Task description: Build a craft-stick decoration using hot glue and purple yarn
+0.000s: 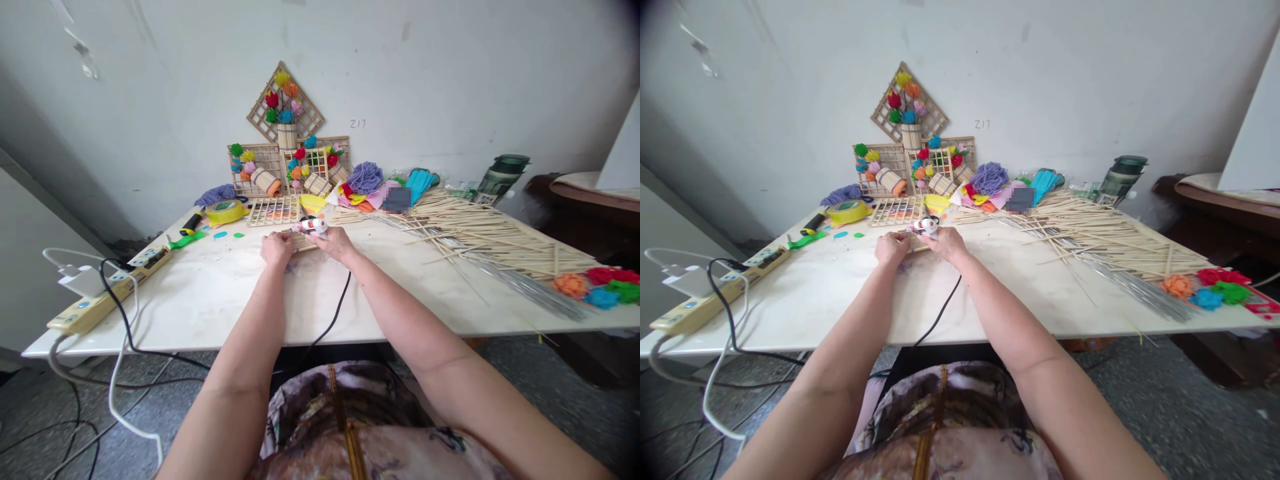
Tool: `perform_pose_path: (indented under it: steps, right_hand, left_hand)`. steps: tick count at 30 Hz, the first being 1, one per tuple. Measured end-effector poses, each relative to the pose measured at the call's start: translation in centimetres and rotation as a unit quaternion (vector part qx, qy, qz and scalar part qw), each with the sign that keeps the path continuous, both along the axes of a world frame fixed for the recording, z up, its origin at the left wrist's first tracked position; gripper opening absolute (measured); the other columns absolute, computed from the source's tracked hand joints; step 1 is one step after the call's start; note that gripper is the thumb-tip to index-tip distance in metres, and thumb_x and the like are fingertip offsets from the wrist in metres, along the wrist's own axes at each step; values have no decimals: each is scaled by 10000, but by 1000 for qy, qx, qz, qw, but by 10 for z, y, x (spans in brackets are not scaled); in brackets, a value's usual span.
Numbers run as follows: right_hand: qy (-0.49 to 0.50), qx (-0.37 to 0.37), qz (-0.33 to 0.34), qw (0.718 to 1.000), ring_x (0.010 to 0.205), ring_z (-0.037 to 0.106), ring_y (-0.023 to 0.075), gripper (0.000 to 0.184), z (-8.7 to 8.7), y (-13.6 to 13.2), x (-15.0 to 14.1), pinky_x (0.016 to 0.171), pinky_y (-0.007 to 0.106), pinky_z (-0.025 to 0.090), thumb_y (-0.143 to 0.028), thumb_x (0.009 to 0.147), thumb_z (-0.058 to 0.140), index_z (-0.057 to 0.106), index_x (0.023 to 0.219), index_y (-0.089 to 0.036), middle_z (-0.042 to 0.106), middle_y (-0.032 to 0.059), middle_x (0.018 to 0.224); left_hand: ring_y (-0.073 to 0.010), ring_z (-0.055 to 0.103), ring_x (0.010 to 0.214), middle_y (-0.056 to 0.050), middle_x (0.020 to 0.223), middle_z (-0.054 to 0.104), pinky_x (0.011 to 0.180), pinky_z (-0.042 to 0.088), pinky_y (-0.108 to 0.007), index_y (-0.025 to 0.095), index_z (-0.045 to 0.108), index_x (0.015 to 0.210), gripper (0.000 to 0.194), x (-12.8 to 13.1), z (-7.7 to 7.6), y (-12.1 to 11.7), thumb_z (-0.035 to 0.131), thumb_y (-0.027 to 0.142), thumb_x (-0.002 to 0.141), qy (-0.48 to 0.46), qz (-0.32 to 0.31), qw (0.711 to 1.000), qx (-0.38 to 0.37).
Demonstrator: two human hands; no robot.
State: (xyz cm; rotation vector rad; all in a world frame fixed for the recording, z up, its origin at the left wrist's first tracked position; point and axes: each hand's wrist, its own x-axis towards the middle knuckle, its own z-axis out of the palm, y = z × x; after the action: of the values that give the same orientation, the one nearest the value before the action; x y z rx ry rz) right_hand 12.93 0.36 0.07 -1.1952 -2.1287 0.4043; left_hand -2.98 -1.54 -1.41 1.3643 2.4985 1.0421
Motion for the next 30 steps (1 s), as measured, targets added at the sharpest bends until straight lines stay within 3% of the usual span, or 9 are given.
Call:
perform_pose_path:
  steps: [14, 30]
  right_hand:
    - [33, -51, 3, 998, 794, 647, 192, 352, -5, 4, -3, 638, 221, 408, -483, 788, 575, 718, 798, -162, 704, 64, 746]
    - [20, -24, 0, 1000, 854, 651, 201, 383, -9, 7, -5, 691, 233, 425, -509, 800, 550, 713, 868, -170, 715, 77, 837]
  left_hand:
    - [-254, 565, 1037, -115, 988, 658, 817, 437, -313, 221, 702, 940, 271, 0, -1, 0, 568, 315, 724, 11, -5, 1000, 2]
    - [-263, 555, 1033, -111, 982, 654, 818, 444, -333, 228, 700, 915, 243, 0, 0, 0, 568, 334, 740, 12, -6, 1000, 7]
